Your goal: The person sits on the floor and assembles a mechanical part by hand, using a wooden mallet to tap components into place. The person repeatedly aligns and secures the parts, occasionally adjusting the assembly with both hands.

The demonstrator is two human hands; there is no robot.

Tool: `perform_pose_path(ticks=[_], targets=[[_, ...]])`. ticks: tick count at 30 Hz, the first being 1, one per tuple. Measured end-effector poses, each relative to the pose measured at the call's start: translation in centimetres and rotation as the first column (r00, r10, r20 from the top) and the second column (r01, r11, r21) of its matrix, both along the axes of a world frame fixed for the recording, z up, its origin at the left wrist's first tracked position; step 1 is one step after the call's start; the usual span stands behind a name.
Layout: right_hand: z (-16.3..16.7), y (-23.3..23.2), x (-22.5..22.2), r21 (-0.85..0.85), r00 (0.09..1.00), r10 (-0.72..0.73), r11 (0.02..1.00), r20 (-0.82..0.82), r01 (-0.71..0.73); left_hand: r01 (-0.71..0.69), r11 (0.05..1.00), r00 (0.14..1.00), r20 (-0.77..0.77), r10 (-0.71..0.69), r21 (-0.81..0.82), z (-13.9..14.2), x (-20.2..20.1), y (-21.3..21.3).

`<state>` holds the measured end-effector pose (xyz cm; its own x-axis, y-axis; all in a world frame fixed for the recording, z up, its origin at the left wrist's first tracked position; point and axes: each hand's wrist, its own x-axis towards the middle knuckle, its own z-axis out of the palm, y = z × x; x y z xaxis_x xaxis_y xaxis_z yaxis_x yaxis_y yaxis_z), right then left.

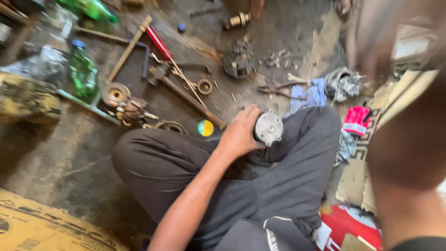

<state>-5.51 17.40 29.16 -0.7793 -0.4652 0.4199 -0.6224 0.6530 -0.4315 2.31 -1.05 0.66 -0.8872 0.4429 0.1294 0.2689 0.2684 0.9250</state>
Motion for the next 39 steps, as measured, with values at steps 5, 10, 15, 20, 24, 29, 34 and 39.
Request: perform_pose_path(ticks=[5, 10, 15, 20, 24, 29, 34, 39], targets=[[-14.1, 4.4, 11.3, 0.052, 0.717, -0.088, 0.996, 0.692, 0.072, 0.006, 1.0, 0.999, -0.054, -0.007, -0.023, 0.1, 0.1, 0.0], [-22.4, 5.0, 22.5, 0.287, 0.593, -0.22, 0.958, 0.774, -0.019, 0.079, 0.993, 0.995, -0.061, -0.084, -0.086, 0.5, 0.1, 0.1], [-19.5, 8.6, 21.8, 0.061, 0.601, -0.045, 0.998, 0.798, -0.007, 0.081, 0.988, 0.988, -0.121, -0.097, -0.128, 0.3, 0.2, 0.6], [-20.6, 5.9, 15.8, -0.087, 0.677, -0.234, 0.911, 0.698, 0.404, 0.056, 0.982, 0.977, -0.193, -0.091, -0.181, -0.1, 0.7, 0.6], [-23.1, 2.1, 13.9, -0.028, 0.908, -0.196, 0.975, 0.371, 0.222, 0.036, 0.973, 0.99, -0.128, -0.067, -0.228, -0.3, 0.9, 0.6], [-25.3, 1.1, 13.1, -0.058, 0.922, -0.256, 0.957, 0.291, 0.284, 0.059, 0.985, 0.993, -0.095, -0.075, -0.162, -0.7, 0.7, 0.7], [-26.9, 0.9, 13.2, -0.134, 0.953, -0.242, 0.954, 0.181, 0.268, 0.068, 0.989, 0.996, -0.056, -0.076, -0.134, -1.2, 0.4, 0.6], [-27.1, 1.0, 12.8, -0.101, 0.968, -0.213, 0.969, 0.135, 0.227, 0.074, 0.991, 0.995, -0.062, -0.081, -0.115, -1.5, 0.3, 0.4]])
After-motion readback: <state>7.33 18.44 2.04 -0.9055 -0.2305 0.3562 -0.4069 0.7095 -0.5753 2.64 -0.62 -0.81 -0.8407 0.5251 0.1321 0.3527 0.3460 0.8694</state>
